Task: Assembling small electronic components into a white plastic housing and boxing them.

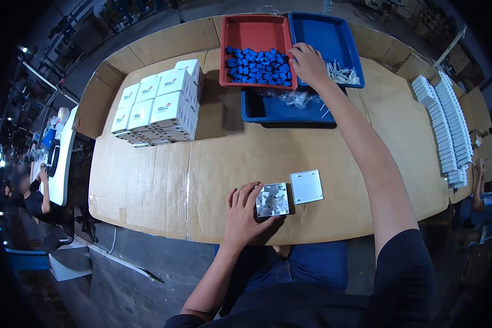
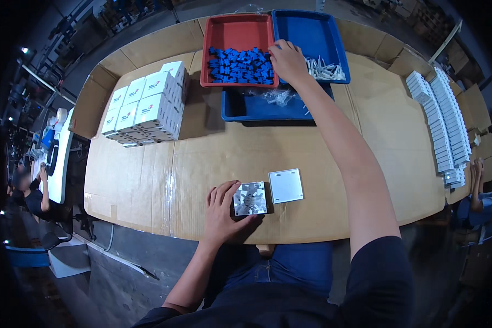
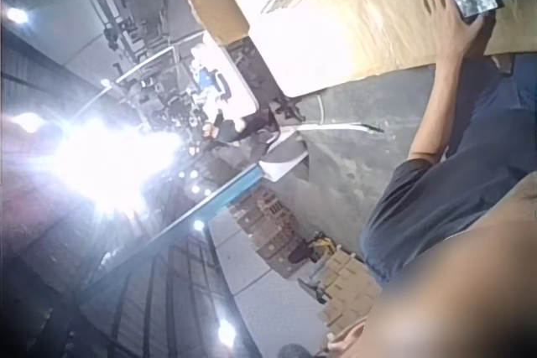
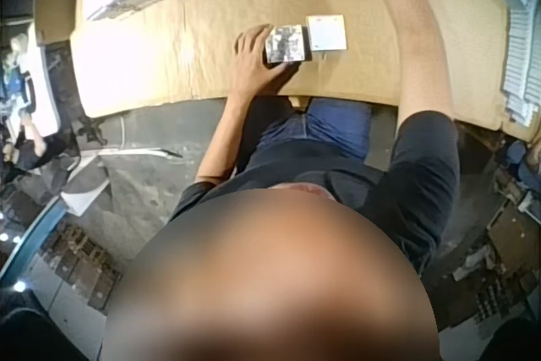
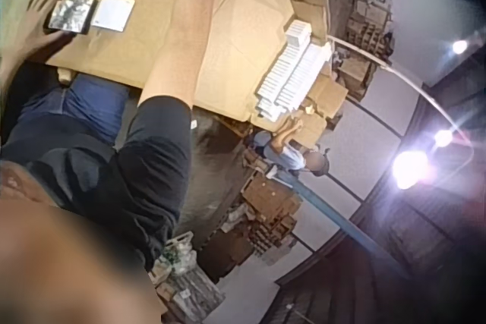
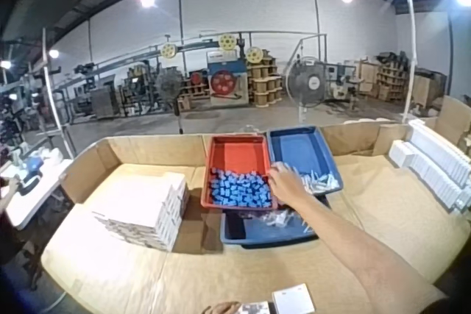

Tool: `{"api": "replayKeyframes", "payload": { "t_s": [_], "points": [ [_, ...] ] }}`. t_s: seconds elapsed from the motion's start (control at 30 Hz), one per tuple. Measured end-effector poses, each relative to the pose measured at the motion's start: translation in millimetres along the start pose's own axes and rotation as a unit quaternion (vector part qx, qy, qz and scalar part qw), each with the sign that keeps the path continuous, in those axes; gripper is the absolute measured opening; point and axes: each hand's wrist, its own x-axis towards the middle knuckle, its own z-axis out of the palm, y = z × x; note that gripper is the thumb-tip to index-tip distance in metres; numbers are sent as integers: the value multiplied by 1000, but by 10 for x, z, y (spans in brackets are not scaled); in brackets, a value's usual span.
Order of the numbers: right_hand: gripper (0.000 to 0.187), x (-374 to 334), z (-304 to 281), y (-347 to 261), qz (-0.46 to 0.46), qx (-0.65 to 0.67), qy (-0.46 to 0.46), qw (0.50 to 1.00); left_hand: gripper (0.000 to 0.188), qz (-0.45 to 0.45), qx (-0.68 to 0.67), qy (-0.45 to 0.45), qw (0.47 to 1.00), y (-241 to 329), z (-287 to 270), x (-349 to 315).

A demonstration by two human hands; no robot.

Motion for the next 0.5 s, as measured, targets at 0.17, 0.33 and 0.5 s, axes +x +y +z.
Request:
{"api": "replayKeyframes", "payload": {
  "t_s": [0.17, 0.33, 0.5],
  "points": [
    [25, 270, 316, 7, -40, -67, 17, 997, 87, 4, -3, -1, 1000, -8, 1, 5],
    [19, 331, 417, -23, -19, -12, 22, 999, 87, 12, -12, -1, 1000, -13, -25, -14],
    [22, 308, -60, -92, 157, 377, 99, 908, 85, 13, -19, 12, 1000, 40, -57, 33]
  ]
}}
